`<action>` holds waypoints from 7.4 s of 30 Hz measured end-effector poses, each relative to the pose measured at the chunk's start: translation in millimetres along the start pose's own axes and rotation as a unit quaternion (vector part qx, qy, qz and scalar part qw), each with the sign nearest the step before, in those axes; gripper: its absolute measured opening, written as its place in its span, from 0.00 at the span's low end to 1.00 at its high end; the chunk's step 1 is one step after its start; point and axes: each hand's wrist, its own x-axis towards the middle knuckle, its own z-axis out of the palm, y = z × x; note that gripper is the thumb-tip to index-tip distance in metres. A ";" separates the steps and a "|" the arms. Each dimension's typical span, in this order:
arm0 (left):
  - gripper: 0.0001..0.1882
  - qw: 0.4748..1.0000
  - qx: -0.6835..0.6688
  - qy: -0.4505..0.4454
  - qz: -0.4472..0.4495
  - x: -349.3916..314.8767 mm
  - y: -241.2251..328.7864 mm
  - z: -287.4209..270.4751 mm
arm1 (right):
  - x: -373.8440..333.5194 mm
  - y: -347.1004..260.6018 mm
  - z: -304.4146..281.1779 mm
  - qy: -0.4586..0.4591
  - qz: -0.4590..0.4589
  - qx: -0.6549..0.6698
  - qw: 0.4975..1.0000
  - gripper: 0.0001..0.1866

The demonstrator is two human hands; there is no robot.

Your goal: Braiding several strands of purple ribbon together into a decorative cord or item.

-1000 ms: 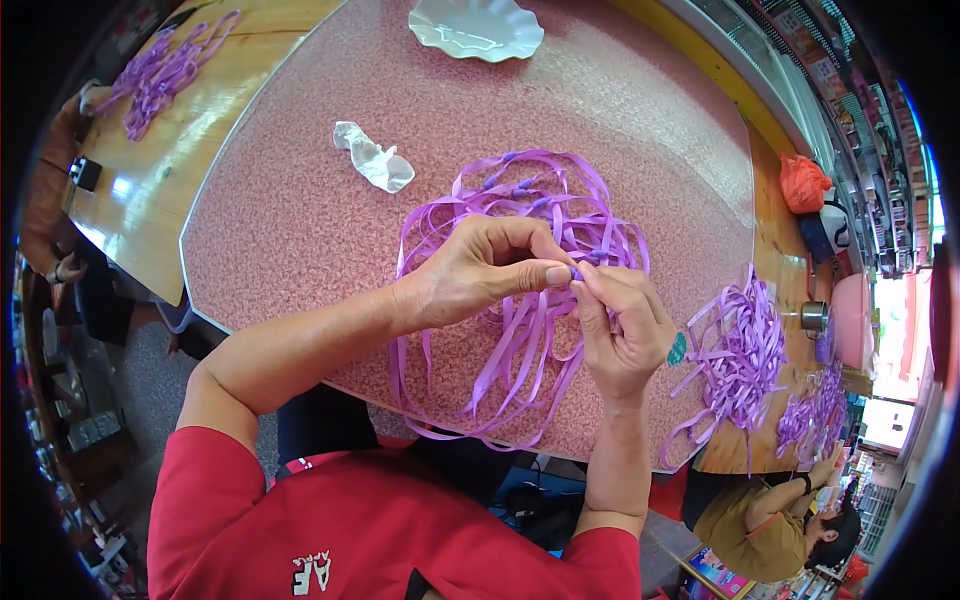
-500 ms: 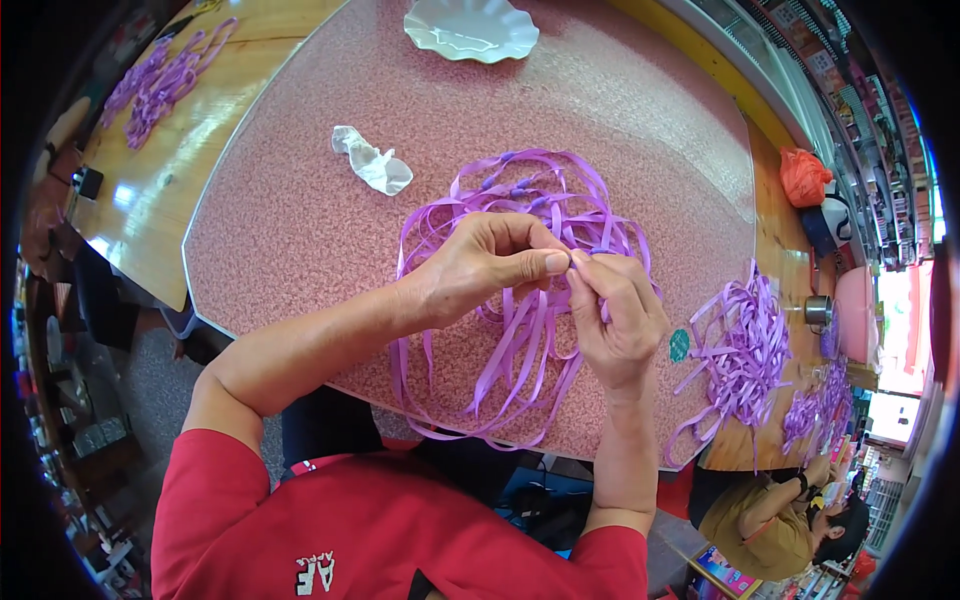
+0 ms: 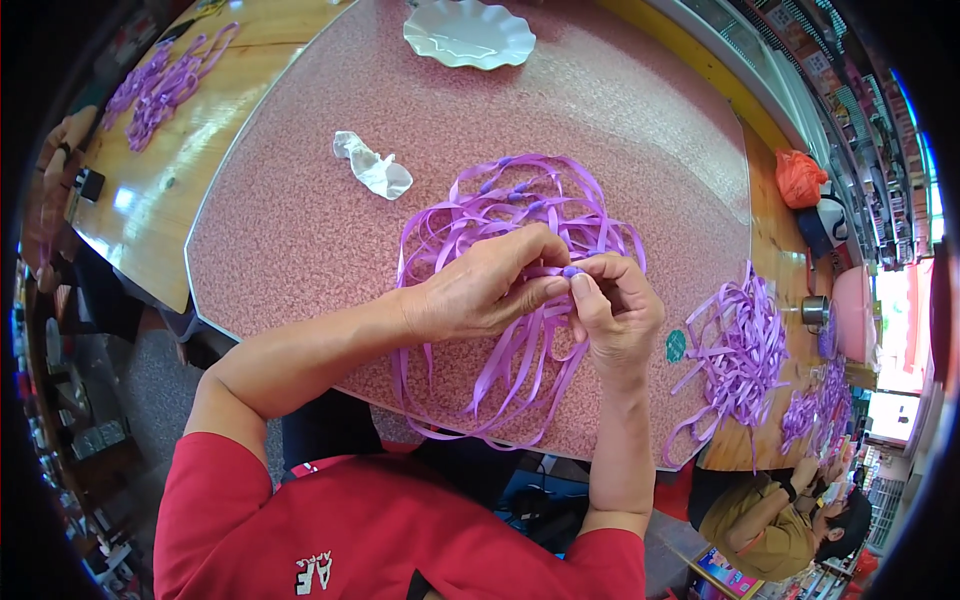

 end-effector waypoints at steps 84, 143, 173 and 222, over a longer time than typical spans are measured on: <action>0.15 0.996 -0.076 -0.048 0.002 -0.8 4.8 -2.1 | -0.9 -12.7 0.0 -0.008 -0.248 -0.249 0.936 0.05; 0.20 0.913 -0.360 -0.120 -0.147 -1.2 14.4 -5.9 | -1.1 9.0 2.9 0.004 -0.263 -0.142 0.954 0.06; 0.14 0.998 -0.056 -0.012 0.028 -3.3 0.4 -2.8 | 0.6 6.2 5.2 0.002 -0.263 -0.227 0.938 0.07; 0.15 0.995 -0.019 0.061 0.080 -1.3 1.2 3.8 | -5.9 5.7 17.1 0.028 -0.260 -0.190 0.946 0.05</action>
